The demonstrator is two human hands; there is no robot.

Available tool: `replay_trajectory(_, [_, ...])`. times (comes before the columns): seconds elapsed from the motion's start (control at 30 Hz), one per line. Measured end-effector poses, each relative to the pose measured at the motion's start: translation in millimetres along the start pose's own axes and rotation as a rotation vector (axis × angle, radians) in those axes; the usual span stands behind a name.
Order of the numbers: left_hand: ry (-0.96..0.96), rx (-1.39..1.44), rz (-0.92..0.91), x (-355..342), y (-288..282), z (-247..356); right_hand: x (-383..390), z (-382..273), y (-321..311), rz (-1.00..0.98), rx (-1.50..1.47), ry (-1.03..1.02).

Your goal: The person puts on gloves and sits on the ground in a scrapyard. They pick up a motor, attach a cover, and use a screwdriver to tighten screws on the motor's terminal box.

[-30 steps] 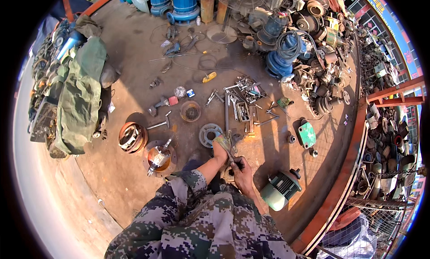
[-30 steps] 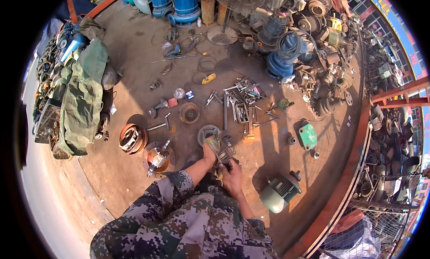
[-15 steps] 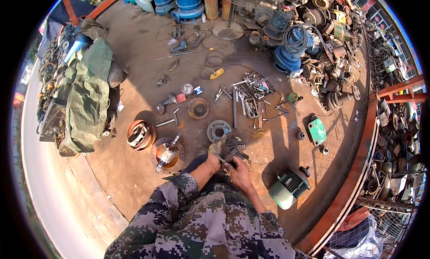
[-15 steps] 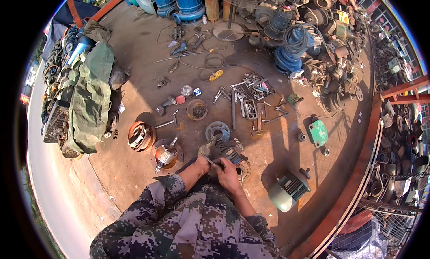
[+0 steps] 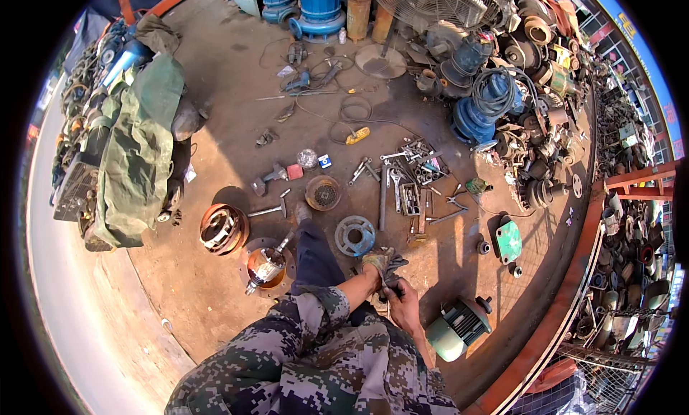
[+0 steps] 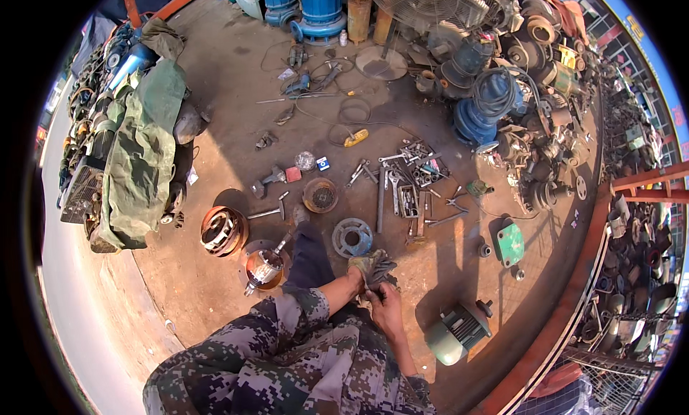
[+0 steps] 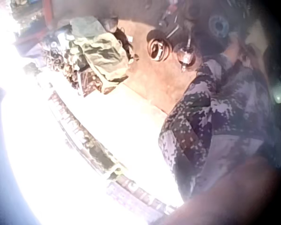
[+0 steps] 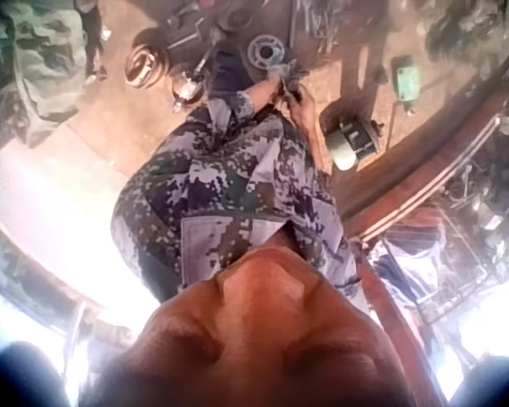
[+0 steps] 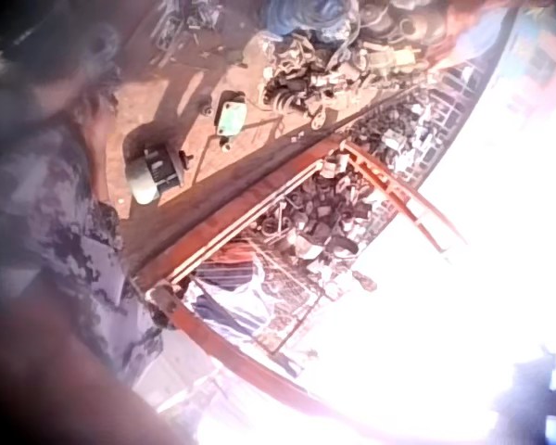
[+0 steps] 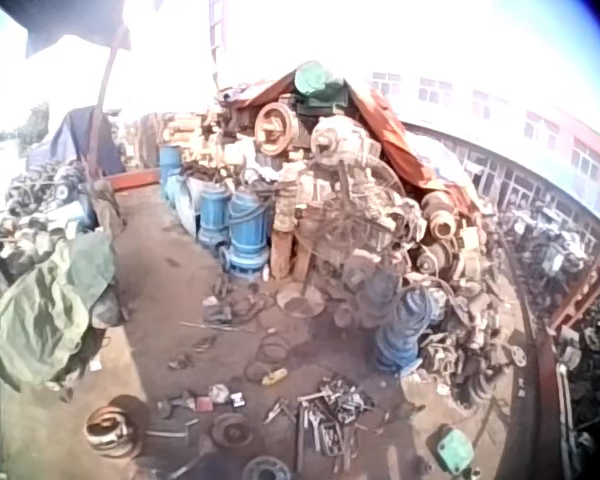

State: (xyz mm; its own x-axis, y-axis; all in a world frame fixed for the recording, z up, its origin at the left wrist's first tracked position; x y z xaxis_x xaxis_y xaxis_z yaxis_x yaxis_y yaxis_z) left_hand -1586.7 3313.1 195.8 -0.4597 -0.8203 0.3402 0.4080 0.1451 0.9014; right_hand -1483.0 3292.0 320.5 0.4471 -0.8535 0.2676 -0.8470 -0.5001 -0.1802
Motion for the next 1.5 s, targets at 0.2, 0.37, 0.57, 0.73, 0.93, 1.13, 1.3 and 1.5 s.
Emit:
replay_trajectory(0.2, [-0.04, 0.17, 0.011, -10, -67, 71, -106, -32, 56, -0.096, 0.09, 0.071])
replay_trajectory(0.37, [0.005, 0.326, 0.069, 26, -123, 160, -217, -94, 128, -0.278, 0.154, 0.087])
replay_trajectory(0.57, [0.196, 0.461, 0.084, -1, -154, 289, -315, -170, 212, -0.438, 0.292, 0.049])
replay_trajectory(0.73, [0.353, 0.578, 0.083, -35, -169, 365, -371, -199, 242, -0.576, 0.344, 0.041])
replay_trajectory(0.93, [0.584, 0.77, 0.123, -40, -221, 415, -433, -225, 300, -0.795, 0.4, 0.006])
replay_trajectory(1.13, [0.747, 0.809, 0.625, 50, -270, 448, -505, -179, 375, -1.289, 0.539, -0.053])
replay_trajectory(1.3, [0.986, 1.478, 0.013, 89, -301, 438, -630, -49, 441, -1.11, 0.133, 0.626])
replay_trajectory(1.5, [1.027, 1.169, 0.573, -16, -386, 341, -846, 192, 534, -0.76, -0.018, 0.846])
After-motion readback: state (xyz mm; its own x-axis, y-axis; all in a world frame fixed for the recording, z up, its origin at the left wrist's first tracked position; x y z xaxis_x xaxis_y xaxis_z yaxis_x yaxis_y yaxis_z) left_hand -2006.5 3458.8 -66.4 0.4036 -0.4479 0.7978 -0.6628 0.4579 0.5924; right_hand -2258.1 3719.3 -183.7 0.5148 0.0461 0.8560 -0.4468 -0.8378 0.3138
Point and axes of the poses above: each hand's wrist, its own x-axis away from the middle knuckle, its own y-axis out of the palm, z = x × y, the point moved 4 cm from there along -x, towards the middle knuckle, and after that the axes turned 11 degrees about -x, right-handed, at the moved point
